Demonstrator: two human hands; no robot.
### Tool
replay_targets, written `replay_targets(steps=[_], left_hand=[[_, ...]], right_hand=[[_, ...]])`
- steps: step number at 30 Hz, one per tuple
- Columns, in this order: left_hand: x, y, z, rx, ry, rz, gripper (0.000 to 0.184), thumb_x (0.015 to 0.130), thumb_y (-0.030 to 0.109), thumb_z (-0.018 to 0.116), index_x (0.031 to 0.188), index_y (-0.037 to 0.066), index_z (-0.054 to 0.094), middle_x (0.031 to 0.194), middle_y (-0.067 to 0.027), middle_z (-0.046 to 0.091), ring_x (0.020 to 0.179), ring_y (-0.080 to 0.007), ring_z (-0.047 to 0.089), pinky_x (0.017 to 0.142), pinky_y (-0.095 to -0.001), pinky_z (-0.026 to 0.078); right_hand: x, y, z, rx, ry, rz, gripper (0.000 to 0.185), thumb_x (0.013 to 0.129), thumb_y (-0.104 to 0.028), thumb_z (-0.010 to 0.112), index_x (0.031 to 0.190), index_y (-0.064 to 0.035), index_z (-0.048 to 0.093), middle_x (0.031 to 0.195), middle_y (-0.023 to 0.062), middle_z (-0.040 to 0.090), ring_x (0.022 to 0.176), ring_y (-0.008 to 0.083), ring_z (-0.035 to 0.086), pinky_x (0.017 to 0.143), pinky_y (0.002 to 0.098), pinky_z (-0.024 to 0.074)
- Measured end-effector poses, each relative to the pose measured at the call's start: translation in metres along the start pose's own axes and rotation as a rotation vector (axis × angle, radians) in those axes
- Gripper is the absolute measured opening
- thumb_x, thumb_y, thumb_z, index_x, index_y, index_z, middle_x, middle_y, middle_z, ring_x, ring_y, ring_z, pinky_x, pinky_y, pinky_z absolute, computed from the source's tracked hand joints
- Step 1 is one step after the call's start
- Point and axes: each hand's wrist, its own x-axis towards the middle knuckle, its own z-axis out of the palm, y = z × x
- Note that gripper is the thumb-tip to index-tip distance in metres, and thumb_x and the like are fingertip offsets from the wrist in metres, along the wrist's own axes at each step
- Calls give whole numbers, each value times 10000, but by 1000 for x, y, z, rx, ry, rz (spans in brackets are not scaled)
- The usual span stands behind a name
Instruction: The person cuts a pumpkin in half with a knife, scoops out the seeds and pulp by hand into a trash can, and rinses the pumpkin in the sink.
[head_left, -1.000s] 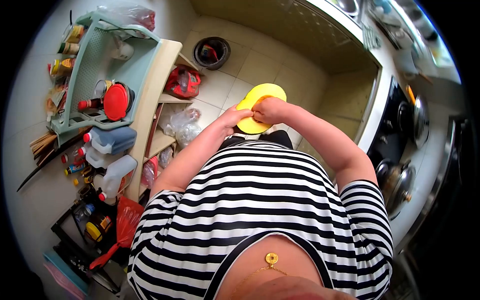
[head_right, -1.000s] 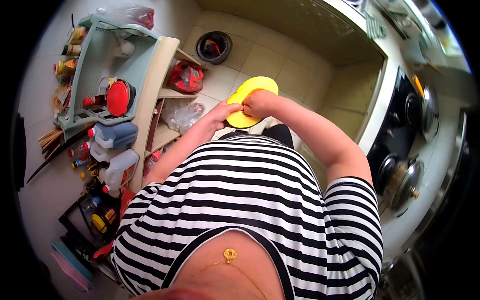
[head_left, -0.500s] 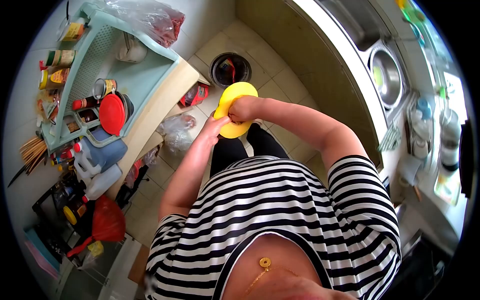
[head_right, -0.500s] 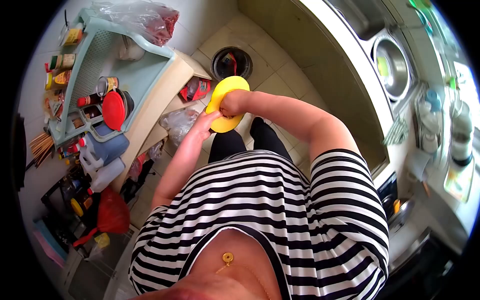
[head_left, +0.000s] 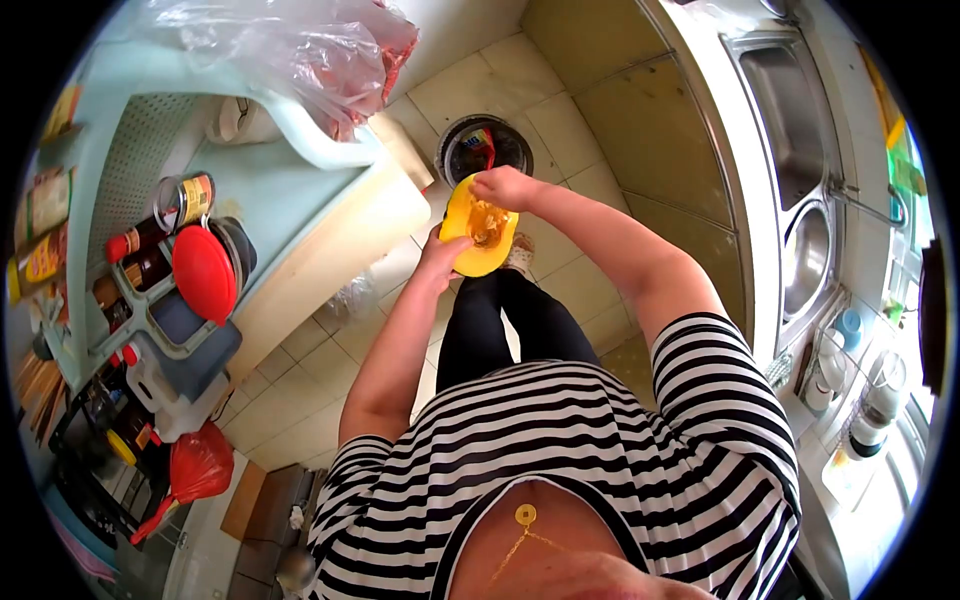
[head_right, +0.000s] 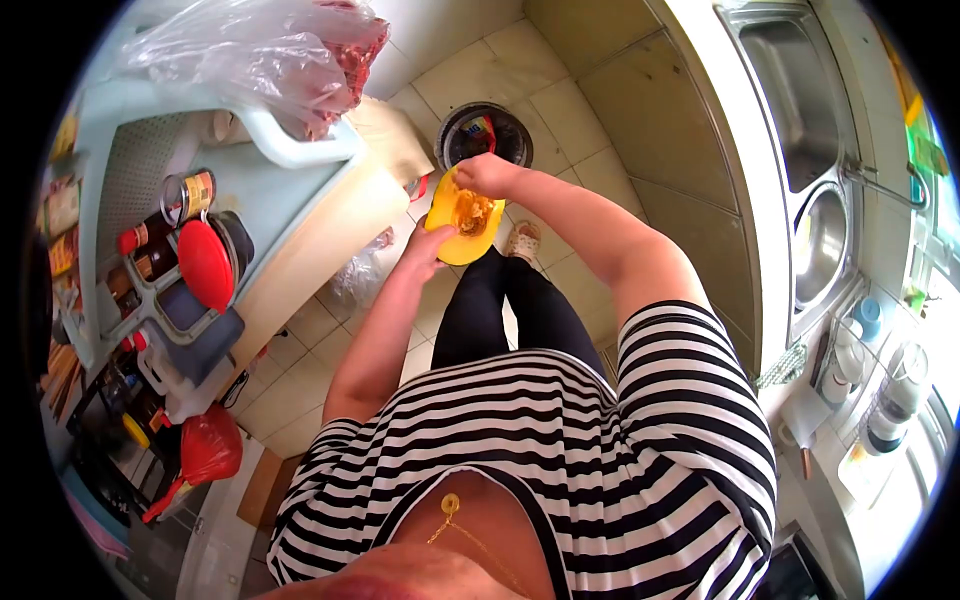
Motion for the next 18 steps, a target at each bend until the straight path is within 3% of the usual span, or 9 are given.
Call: replay_targets(steps=[4,7,12,14,16,18], left_hand=[[23,4,-5,71,57,-60,635,737,158,698,1292,158,390,1136,-60,564,962,-225,603,732,-488,516],[36,-1,-11,57,58,-81,622,746,150,682,1297,177,394,1148,-55,552,1008,-228,580,780,-508,495],[50,-6,-13,43,87,-83,656,749,130,684,1316,146,355,1158,-66,545,1001,-232,589,771,-511,505],[56,-9,-12,-33,68,-47,729,729,78,689,1345,108,301,1173,-108,524,983,-228,598,753,-427,540],[59,-8,-11,-43,66,-48,724,725,57,687,1340,94,305,1165,-110,525,973,-223,600,755,-397,542],[63,-14,-14,-59,64,-45,720,721,37,684,1334,80,310,1158,-111,527,962,-217,603,756,-366,544]], right_hand=[[40,41,-5,119,131,123,346,907,-352,453,979,-49,602,936,182,637,930,351,595,811,413,468],[67,68,4,-45,132,307,323,900,-290,449,1080,-63,591,986,172,644,972,340,593,842,414,467],[102,97,32,-93,146,450,295,889,-240,476,1073,-55,613,1009,158,649,981,321,606,849,402,481],[112,109,43,-81,153,495,279,884,-212,487,1069,-50,621,1017,159,649,981,314,611,848,394,487],[112,98,40,-285,92,469,271,859,-105,473,1030,-34,671,1046,148,658,1000,283,630,845,352,508],[111,94,37,-291,83,462,255,836,-86,490,987,-35,688,1043,149,659,981,279,639,828,351,514]])
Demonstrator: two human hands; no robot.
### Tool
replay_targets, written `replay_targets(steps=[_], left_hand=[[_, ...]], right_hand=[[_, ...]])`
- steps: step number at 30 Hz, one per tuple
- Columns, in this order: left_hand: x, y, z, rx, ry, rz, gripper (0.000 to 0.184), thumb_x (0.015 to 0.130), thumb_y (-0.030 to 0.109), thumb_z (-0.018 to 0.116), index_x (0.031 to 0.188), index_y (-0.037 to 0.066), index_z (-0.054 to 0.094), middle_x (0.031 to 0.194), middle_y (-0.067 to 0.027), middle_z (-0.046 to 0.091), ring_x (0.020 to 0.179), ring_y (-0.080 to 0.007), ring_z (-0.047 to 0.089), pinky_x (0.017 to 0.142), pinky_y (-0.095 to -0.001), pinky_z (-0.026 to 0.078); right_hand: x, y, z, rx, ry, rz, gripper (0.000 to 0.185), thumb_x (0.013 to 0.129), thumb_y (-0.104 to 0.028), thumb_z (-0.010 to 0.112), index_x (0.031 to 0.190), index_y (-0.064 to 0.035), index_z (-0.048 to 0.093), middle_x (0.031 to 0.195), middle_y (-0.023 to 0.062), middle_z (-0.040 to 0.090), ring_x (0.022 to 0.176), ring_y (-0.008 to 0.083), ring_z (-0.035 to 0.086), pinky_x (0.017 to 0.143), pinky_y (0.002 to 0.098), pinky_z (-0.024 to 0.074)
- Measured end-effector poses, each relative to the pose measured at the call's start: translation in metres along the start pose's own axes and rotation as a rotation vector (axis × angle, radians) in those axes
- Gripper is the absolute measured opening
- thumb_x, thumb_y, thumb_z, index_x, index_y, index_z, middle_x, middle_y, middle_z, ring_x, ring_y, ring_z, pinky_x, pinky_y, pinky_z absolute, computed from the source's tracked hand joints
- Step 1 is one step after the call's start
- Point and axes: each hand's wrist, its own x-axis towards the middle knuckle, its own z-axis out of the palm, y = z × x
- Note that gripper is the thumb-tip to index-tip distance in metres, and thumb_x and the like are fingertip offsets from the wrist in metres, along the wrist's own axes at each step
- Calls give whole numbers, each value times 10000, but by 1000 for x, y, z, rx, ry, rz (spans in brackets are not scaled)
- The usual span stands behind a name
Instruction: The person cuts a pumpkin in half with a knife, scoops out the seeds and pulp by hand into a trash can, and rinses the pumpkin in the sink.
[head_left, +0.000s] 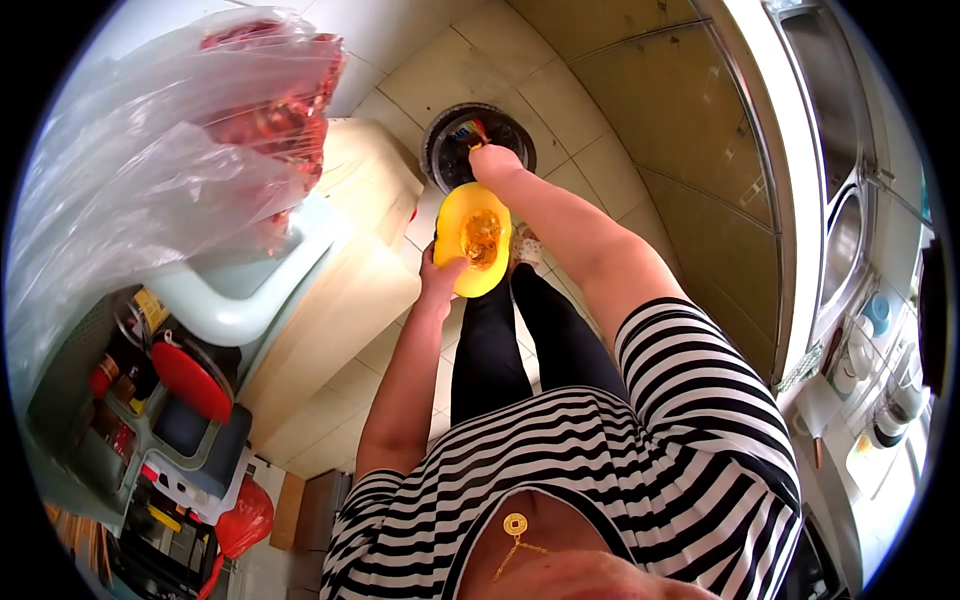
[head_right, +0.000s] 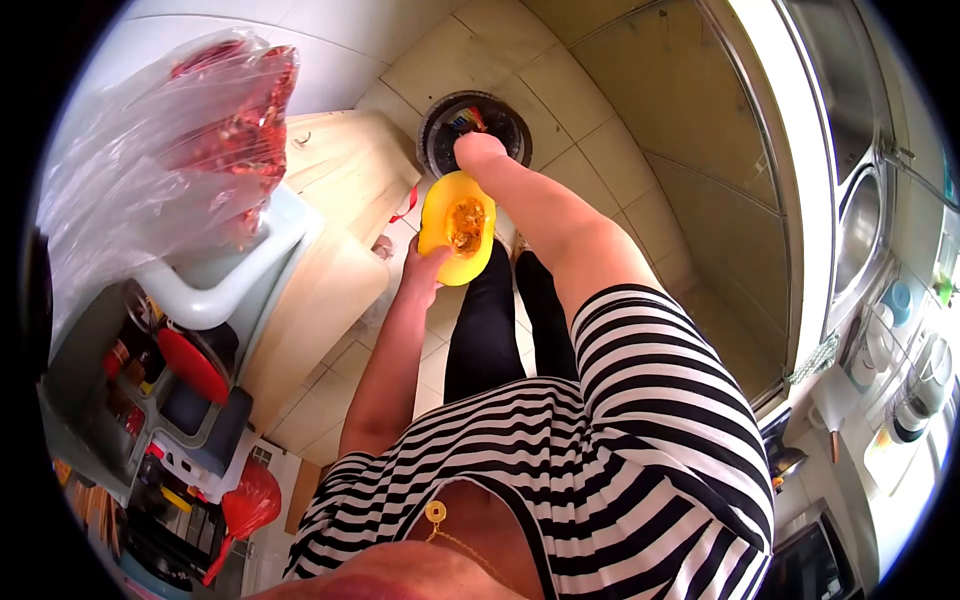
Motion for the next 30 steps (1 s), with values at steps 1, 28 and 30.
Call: replay_targets(steps=[1,28,30], left_hand=[[5,-6,-3,-16,4,32,711,721,34,682,1329,70,316,1154,-109,528,962,-216,602,758,-358,543],[36,-46,-26,-124,0,172,620,767,-54,591,1326,20,334,1204,-102,504,1070,-197,532,931,-331,439],[35,-44,-25,-125,-13,145,610,768,-51,592,1319,20,340,1188,-100,515,1057,-195,537,922,-326,442]], right_hand=[[0,-1,-3,-38,-26,-28,249,842,-89,481,991,-36,674,1016,160,659,974,293,634,821,370,511],[83,60,135,400,269,-178,297,867,-314,544,993,-59,632,923,98,651,849,270,636,736,326,507],[72,65,113,1214,15,218,395,887,-427,533,895,-42,622,717,72,620,636,211,607,596,317,496]])
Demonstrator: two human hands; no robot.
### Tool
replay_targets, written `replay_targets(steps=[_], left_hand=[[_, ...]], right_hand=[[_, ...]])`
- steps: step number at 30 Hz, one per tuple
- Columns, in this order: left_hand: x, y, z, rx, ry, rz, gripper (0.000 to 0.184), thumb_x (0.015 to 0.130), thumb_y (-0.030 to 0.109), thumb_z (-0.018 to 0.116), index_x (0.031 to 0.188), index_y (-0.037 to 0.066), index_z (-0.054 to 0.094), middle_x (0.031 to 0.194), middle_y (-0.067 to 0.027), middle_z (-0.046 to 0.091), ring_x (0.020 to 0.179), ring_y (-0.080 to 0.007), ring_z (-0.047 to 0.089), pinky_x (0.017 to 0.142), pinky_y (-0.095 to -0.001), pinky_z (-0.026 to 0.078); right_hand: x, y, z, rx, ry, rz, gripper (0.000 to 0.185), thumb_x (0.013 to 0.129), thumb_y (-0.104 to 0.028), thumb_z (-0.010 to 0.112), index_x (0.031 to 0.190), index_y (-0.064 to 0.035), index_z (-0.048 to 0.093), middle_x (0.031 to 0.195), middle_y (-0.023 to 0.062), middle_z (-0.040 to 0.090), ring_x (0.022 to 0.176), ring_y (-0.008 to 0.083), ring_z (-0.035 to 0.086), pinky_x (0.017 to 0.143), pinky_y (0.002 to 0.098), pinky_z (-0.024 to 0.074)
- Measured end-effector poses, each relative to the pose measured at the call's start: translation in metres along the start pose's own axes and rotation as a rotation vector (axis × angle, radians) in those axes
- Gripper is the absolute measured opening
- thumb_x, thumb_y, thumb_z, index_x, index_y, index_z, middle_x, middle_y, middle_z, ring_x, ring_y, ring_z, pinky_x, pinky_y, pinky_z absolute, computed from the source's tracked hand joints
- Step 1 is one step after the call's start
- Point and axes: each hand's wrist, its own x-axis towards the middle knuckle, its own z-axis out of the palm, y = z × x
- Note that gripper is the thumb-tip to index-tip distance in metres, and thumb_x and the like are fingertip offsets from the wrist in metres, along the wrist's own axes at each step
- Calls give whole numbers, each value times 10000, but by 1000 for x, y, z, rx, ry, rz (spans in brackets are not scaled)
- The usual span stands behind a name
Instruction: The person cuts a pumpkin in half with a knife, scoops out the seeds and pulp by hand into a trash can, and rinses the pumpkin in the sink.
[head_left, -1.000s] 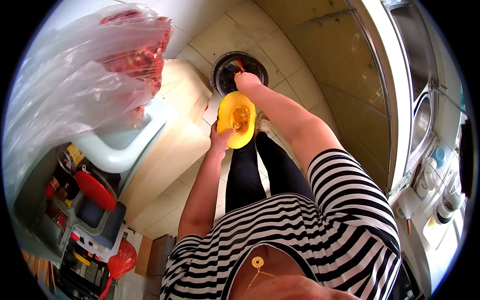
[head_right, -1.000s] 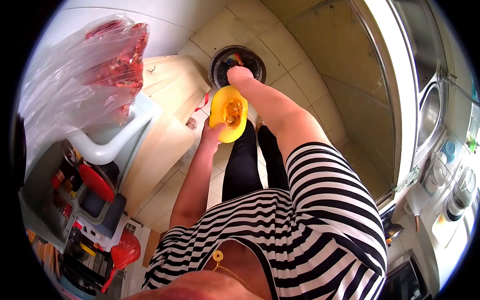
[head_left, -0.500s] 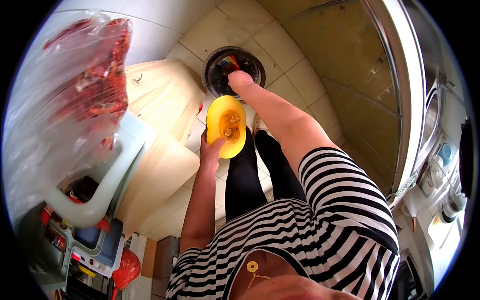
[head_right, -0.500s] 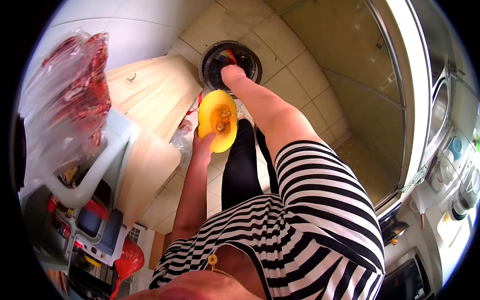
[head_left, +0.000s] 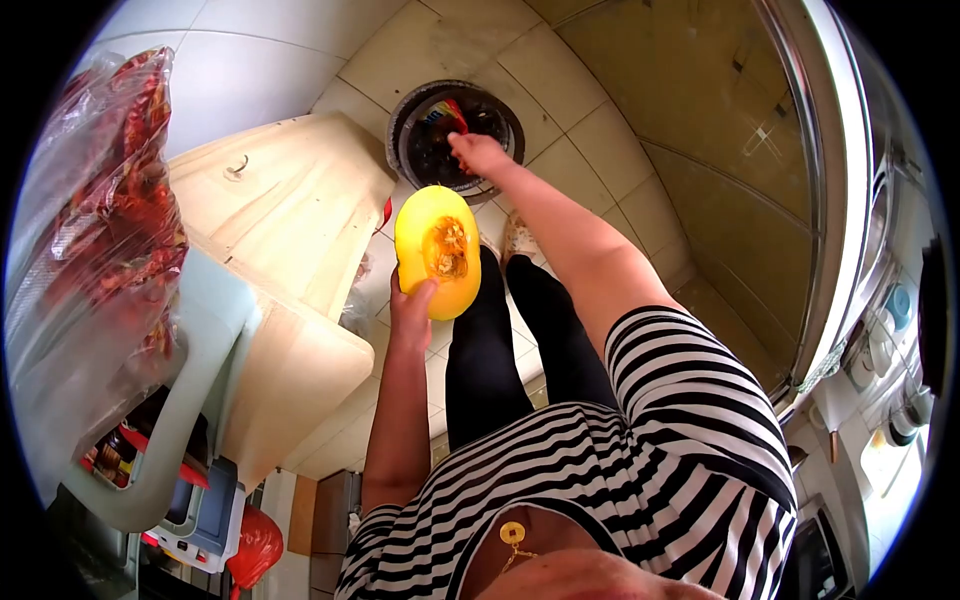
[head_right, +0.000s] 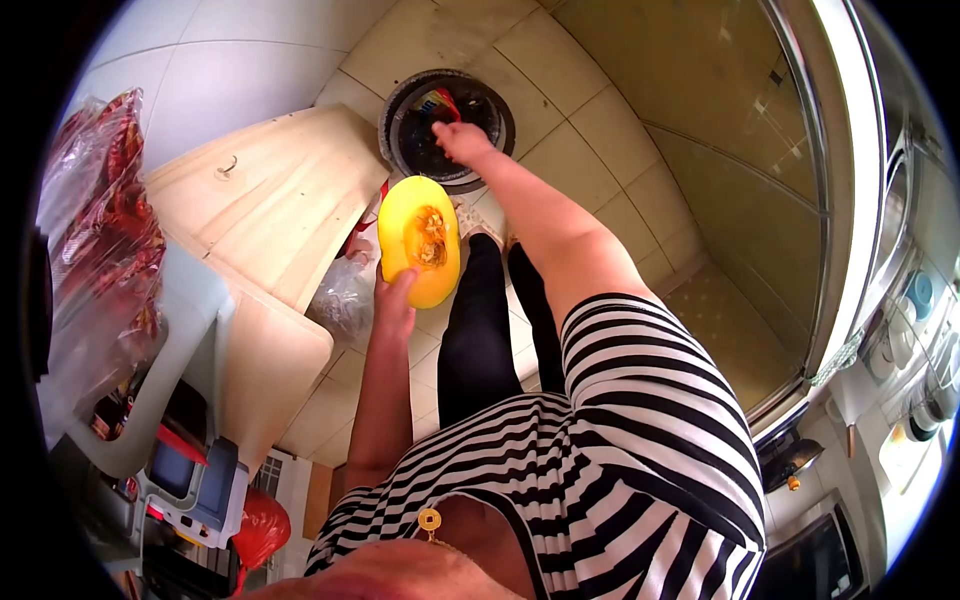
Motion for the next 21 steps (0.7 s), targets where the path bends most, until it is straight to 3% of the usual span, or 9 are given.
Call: replay_targets(steps=[1,4,6,10,11,13,16,21], left_hand=[[-1,1,2,0,0,-2,610,768,-51,592,1319,20,340,1188,-100,515,1057,-195,537,922,-326,442],[-1,1,6,7,37,7,588,773,-42,592,1307,19,353,1174,-98,524,1050,-196,541,922,-326,443],[3,-4,4,2,12,75,485,796,-11,581,1253,51,431,1138,-83,558,1007,-196,579,856,-324,491],[9,-5,6,7,4,80,488,801,-8,584,1258,49,424,1145,-87,557,1019,-202,578,865,-331,491],[12,-7,6,8,-11,81,498,801,-8,584,1266,49,416,1153,-87,552,1024,-202,574,868,-330,488],[14,-6,9,10,-17,82,508,801,-9,584,1275,48,408,1160,-87,547,1029,-201,571,871,-330,486],[15,-6,12,16,-8,74,518,808,-3,577,1290,48,394,1179,-87,534,1046,-199,560,885,-327,477],[15,-2,17,-1,-29,64,571,792,-29,589,1310,26,355,1180,-93,524,1059,-184,537,923,-319,439]], right_hand=[[-3,6,-9,205,-8,19,427,901,-474,508,828,-61,592,653,40,562,539,147,527,509,294,454],[-23,12,-47,596,107,112,327,896,-396,551,731,-117,508,595,-11,461,475,110,429,413,261,352],[-20,44,-76,745,206,124,279,900,-322,532,717,-123,462,583,-7,436,457,110,385,396,256,306],[-15,98,-98,896,386,280,298,898,-279,505,675,-107,407,557,9,401,439,119,340,400,264,284],[-12,110,-94,895,384,286,298,898,-279,505,675,-107,407,557,9,401,439,119,340,400,264,284],[-11,120,-84,748,423,514,280,928,-255,468,700,-112,390,561,-5,329,459,114,277,394,276,252],[-13,113,-62,478,384,664,274,928,-259,439,725,-75,429,566,27,374,443,135,302,379,288,266],[-6,79,-41,345,308,604,335,931,-303,413,745,-26,449,576,64,428,427,156,344,379,300,292]])
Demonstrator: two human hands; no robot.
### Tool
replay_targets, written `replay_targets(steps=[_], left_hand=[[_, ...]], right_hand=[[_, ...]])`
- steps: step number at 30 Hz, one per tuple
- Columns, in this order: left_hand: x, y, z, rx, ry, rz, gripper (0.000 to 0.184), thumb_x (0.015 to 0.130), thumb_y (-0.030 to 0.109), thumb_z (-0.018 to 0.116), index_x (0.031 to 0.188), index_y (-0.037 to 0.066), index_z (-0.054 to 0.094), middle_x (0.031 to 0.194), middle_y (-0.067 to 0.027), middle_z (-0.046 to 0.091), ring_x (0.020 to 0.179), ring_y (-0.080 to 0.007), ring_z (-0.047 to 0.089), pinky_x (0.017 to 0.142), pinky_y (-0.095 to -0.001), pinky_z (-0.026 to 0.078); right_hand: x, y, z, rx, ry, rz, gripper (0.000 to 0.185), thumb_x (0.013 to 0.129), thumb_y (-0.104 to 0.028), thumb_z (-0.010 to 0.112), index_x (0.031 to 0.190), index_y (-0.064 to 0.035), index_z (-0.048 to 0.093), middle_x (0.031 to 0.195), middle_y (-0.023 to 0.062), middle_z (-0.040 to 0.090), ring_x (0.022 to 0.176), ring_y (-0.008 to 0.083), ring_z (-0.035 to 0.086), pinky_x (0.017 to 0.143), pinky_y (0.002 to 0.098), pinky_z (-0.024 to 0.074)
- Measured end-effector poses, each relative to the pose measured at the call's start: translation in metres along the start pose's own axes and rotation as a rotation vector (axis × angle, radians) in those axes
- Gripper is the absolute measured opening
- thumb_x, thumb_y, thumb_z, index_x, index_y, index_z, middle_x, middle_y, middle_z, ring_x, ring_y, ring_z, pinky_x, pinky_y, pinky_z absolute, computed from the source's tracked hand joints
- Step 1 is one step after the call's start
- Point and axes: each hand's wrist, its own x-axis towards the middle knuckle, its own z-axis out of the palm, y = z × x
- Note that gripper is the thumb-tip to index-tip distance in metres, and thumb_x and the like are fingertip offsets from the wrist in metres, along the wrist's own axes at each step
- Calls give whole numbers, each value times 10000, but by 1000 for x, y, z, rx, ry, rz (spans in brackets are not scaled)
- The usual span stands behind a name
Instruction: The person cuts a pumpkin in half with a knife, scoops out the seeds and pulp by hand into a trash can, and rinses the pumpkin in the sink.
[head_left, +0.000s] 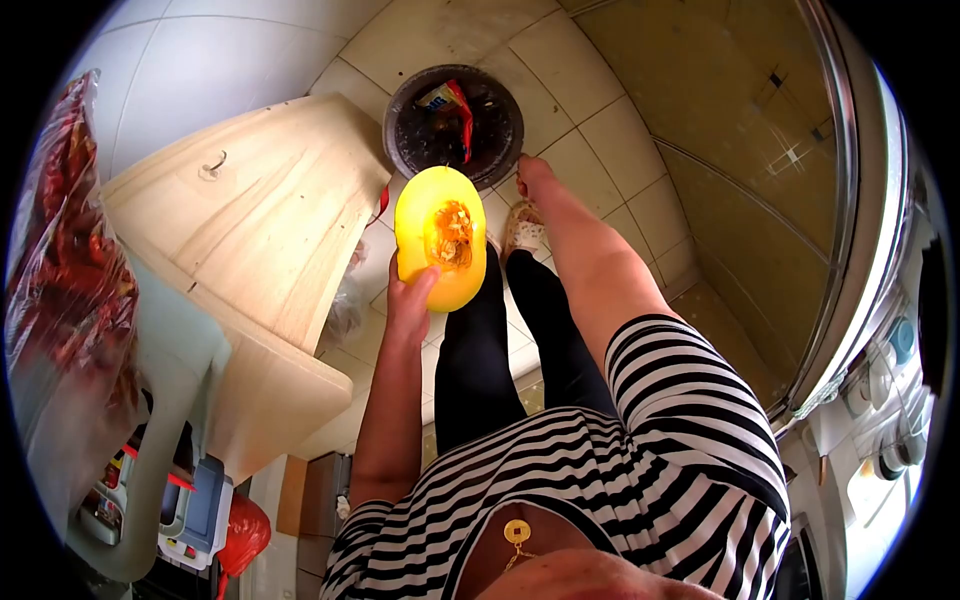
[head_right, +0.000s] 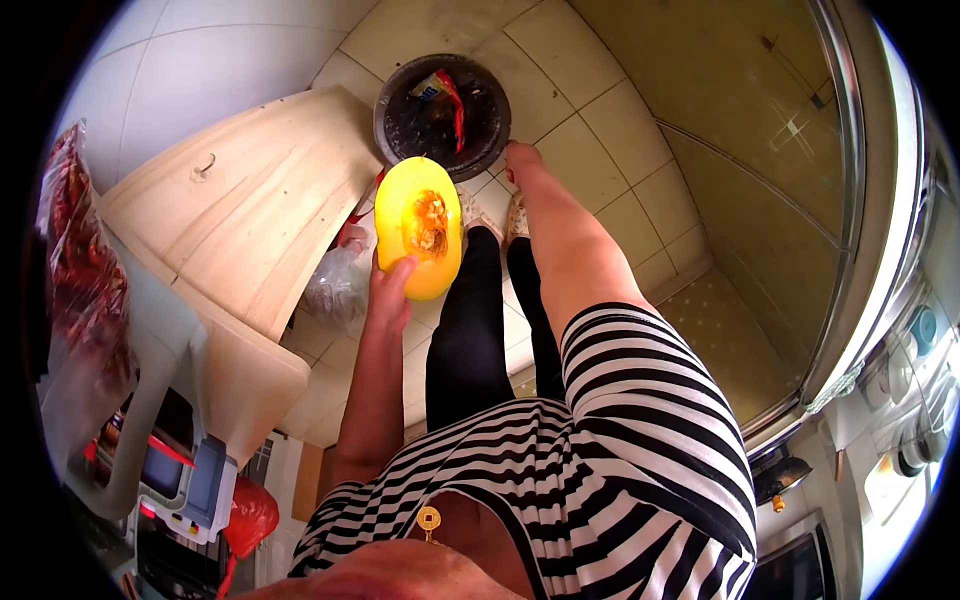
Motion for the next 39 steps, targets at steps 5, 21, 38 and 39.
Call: replay_targets(steps=[5,21,38,39], left_hand=[[5,3,8,14,58,4,621,773,-32,605,1328,27,333,1196,-105,512,1067,-194,534,918,-319,446],[-4,18,47,285,266,132,757,703,43,683,1347,17,285,1195,-129,498,1061,-200,529,901,-304,446],[-12,36,36,71,128,-96,602,736,87,660,1279,62,402,1056,-100,573,879,-208,611,715,-389,527],[-10,37,35,39,88,-154,571,746,105,659,1265,84,423,1043,-95,580,857,-212,618,679,-408,534]], right_hand=[[-3,-7,-12,-355,-35,-90,318,915,-286,440,725,-32,457,574,63,427,431,147,357,386,293,315],[-230,-31,20,-1275,-186,-1132,228,843,-165,534,962,-13,656,984,169,655,946,297,632,831,386,492],[-237,-38,11,-1551,-777,-1276,284,828,-264,473,946,-63,635,939,180,641,897,348,598,802,445,460],[-241,-41,9,-1554,-777,-1275,284,828,-264,473,946,-63,635,939,180,641,897,348,598,802,445,460]])
